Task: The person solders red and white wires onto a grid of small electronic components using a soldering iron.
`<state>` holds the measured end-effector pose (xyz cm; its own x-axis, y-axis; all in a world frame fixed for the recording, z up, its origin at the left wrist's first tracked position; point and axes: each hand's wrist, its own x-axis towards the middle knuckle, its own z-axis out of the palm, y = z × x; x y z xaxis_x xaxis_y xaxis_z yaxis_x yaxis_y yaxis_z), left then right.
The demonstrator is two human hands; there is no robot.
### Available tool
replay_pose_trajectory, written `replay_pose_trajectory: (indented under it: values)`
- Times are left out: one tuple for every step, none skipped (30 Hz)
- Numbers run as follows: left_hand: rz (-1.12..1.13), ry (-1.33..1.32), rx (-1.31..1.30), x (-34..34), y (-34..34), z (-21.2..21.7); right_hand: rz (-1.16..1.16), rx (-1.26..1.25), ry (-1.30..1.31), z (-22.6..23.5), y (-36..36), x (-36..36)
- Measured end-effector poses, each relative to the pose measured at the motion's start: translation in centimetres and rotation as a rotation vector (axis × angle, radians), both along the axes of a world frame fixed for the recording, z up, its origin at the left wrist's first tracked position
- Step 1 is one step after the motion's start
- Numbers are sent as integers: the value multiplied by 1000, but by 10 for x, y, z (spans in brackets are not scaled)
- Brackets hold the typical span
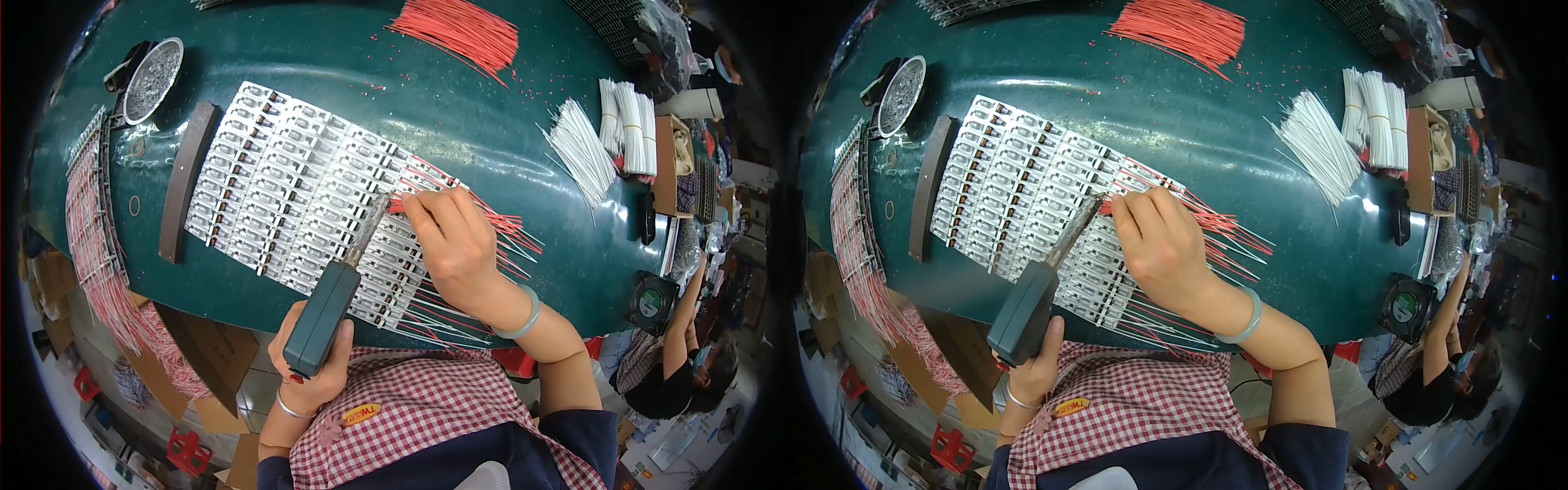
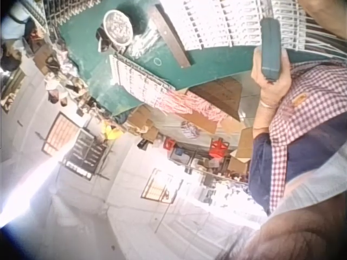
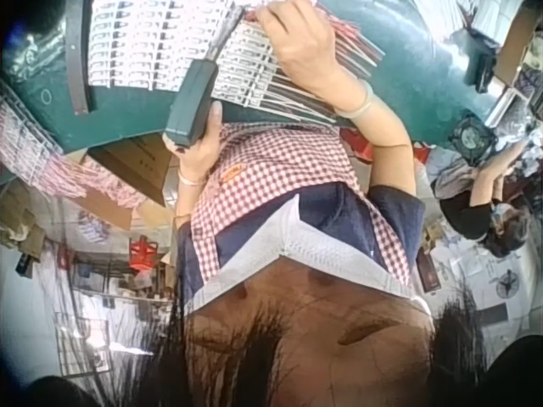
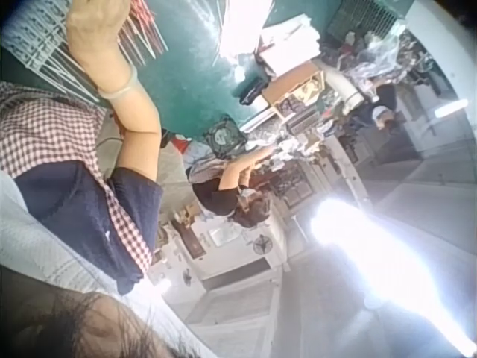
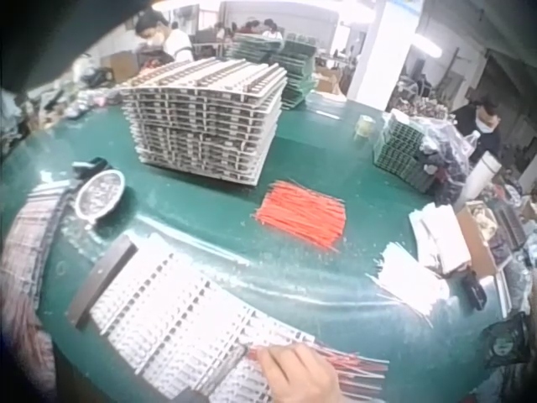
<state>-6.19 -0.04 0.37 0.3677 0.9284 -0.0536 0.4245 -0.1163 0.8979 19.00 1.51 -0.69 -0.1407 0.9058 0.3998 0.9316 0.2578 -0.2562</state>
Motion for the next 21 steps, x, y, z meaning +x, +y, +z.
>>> replay_pose_trajectory:
  values:
    - [-6,-3,0,0,0,0,-2,-9,1,0,0,0]
    - [-6,-3,0,0,0,0,-2,-9,1,0,0,0]
    - [-10,1,7,-1,0,-1,-4,-12,-3,0,0,-1]
    - [-13,5,13,-2,0,-2,-6,-16,-8,0,0,-1]
    - [-13,5,13,-3,-2,-3,-6,-16,-8,-1,1,-1]
    - [14,-13,-11,-4,-4,-5,-5,-13,-8,-1,1,0]
    - [41,-32,-35,-6,-6,-6,-3,-9,-8,-1,1,0]
    - [41,-31,-34,-7,-7,-7,-3,-9,-8,0,1,0]
    - [33,-36,10,-7,-6,-6,-4,-9,-16,0,1,0]
    - [26,-41,54,-8,-6,-6,-4,-8,-23,0,1,0]
    - [26,-41,54,-7,-5,-6,-4,-8,-23,0,1,-1]
    - [29,-49,88,-6,-4,-6,-10,-7,-23,-1,1,-1]
    - [31,-56,122,-5,-4,-6,-17,-5,-23,-1,1,-1]
    - [32,-56,123,-6,-4,-6,-16,-5,-23,-1,0,-1]
    - [34,-53,125,-7,-4,-6,-8,18,-4,-1,0,-1]
    - [36,-49,128,-8,-5,-6,0,41,15,-1,0,-1]
    - [37,-48,128,-8,-5,-6,2,41,16,0,-1,-3]
    - [35,-43,133,-8,-5,-6,-10,43,49,2,-3,-6]
    - [32,-38,138,-9,-5,-6,-22,44,82,3,-4,-8]
    - [32,-39,138,-9,-5,-6,-22,44,82,2,-4,-8]
    - [30,-38,140,-9,-6,-6,-20,45,83,0,-5,-8]
